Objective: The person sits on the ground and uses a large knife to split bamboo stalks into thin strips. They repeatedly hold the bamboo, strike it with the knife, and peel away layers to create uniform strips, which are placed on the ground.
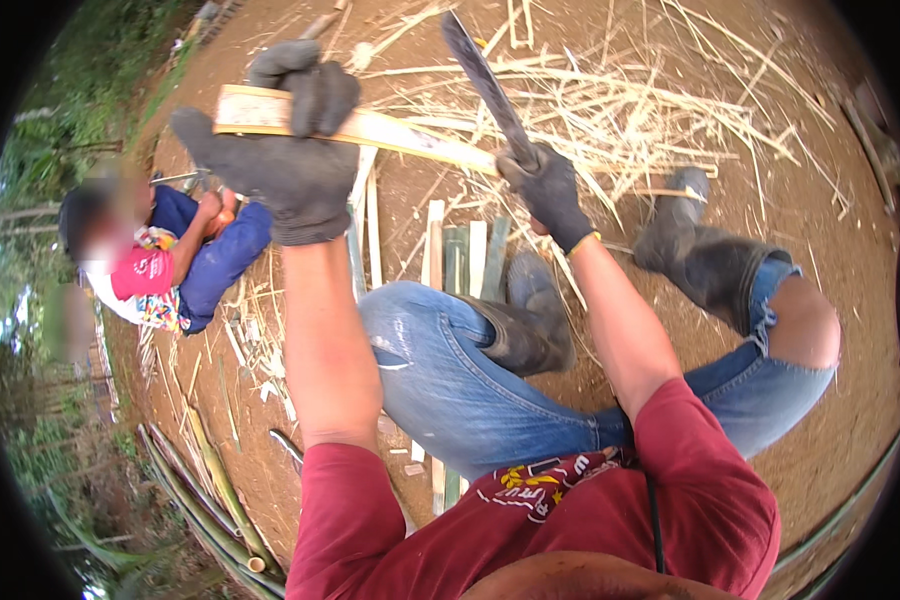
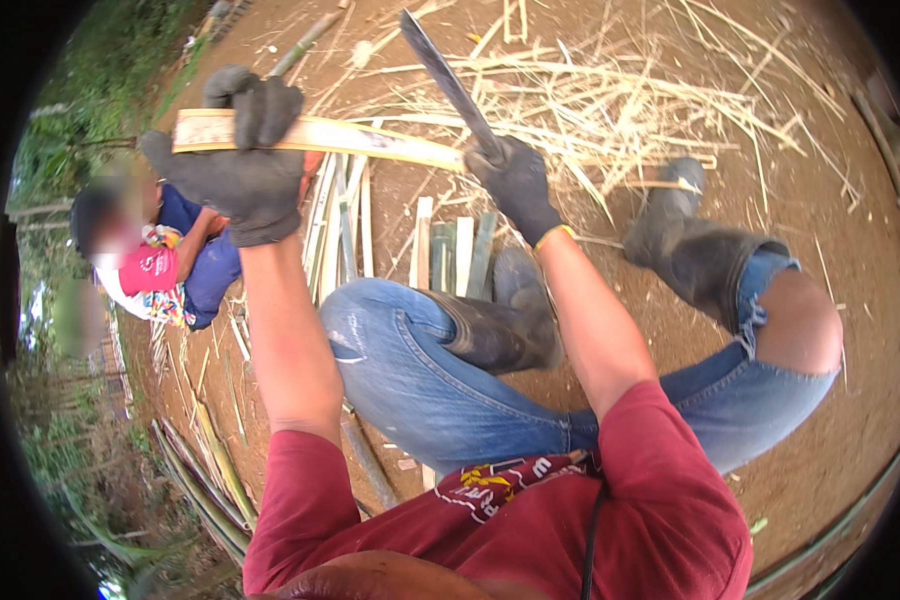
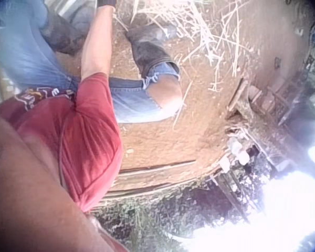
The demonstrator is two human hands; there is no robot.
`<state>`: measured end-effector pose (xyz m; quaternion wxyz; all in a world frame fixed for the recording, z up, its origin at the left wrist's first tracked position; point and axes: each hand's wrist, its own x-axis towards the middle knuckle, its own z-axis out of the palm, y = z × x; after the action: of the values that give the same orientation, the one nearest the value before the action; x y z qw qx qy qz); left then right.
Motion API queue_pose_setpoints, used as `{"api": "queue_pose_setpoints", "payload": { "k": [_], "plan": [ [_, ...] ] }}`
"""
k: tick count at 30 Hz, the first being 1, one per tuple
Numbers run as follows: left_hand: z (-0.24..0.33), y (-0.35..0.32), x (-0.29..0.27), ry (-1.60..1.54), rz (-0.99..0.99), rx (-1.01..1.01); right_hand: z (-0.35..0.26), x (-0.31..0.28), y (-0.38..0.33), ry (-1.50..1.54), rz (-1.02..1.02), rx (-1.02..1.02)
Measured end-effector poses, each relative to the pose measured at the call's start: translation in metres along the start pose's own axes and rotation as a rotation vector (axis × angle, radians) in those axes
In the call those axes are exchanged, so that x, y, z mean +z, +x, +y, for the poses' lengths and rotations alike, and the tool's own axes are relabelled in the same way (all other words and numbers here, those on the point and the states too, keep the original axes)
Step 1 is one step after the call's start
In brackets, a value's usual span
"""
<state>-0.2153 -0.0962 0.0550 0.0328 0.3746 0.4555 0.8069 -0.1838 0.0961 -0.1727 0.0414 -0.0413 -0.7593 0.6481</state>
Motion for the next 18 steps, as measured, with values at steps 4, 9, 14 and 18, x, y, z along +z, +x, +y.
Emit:
{"api": "queue_pose_setpoints", "payload": {
  "k": [4,9,14,18],
  "plan": [
    [-0.002,-0.002,0.009,-0.004,0.031,0.019,0.02,0.007,0.011,-0.088,0.021,0.017],
    [-0.002,-0.003,0.02,0.106,0.152,0.039,0.039,-0.003,0.015,-0.03,0.304,0.094],
    [-0.044,0.0,0.03,0.637,0.317,0.147,0.091,-0.049,0.009,0.33,0.54,0.312],
    [-0.102,-0.018,-0.005,0.645,0.391,-0.425,0.071,-0.06,0.0,0.492,0.571,0.265]
  ]
}}
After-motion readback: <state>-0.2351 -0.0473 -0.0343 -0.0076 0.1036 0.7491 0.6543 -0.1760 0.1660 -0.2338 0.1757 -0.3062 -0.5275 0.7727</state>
